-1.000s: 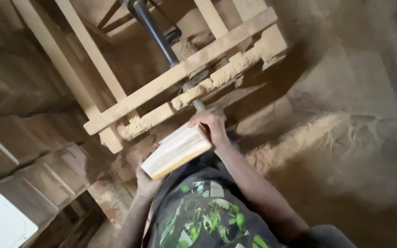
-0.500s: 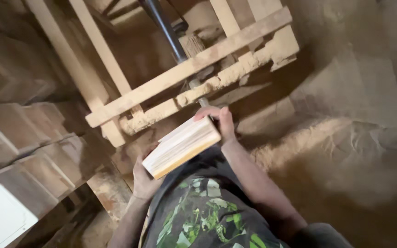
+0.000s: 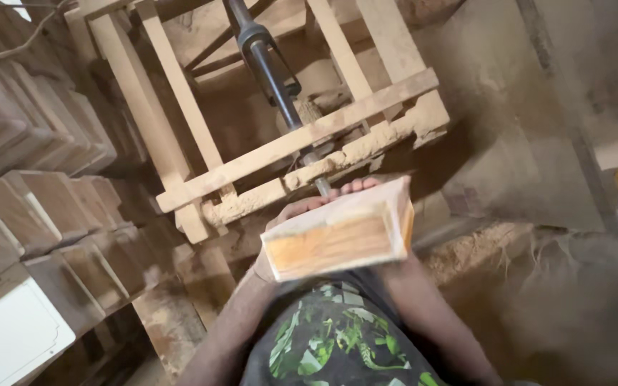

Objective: The person repeatedly presses rectangular wooden blocks against a rotating spindle sander to smooth their edges. They handle the blocks one at a time, rotating them to contact different sides, and place finished pieces onto a nearby stack.

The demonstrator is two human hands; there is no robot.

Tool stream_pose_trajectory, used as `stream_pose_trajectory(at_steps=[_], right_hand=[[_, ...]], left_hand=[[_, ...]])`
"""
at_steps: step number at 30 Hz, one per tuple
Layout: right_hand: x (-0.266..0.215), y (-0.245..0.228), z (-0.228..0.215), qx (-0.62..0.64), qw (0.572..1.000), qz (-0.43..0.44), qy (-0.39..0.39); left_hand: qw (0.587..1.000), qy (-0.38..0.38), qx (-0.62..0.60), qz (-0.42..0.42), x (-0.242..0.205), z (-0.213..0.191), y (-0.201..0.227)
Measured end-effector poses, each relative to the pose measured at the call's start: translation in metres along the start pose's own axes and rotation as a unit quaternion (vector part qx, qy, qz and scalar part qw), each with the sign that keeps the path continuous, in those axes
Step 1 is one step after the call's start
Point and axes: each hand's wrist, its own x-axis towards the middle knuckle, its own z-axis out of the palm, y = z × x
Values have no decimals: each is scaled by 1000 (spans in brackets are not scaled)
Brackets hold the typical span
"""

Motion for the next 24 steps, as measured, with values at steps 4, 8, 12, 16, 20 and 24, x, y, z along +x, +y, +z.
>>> stream_pose_trajectory(at_steps=[4,8,12,16,20,24], right_hand=[[12,-68,-50,-117,985,-87,-97],[17,-99,-110,-465,862,-183,-91],[30,-77,-127,-311,949,-8,51],[24,-1,-118,-368,929,-43,2],[10,28,-104,-460,878,-59,-121],[-2,-10,-102,-483,859,-90,-143]], left_hand=[[962,-6,-255,-94,21,-17,-46],[987,-104,26,122,44,-9,-92],[998,-63,4,12,84,-14,-113],[912,129,-327,-212,38,-55,-83],[973,127,-159,-108,-11,-69,-67],[913,114,-321,-224,24,-41,-110]])
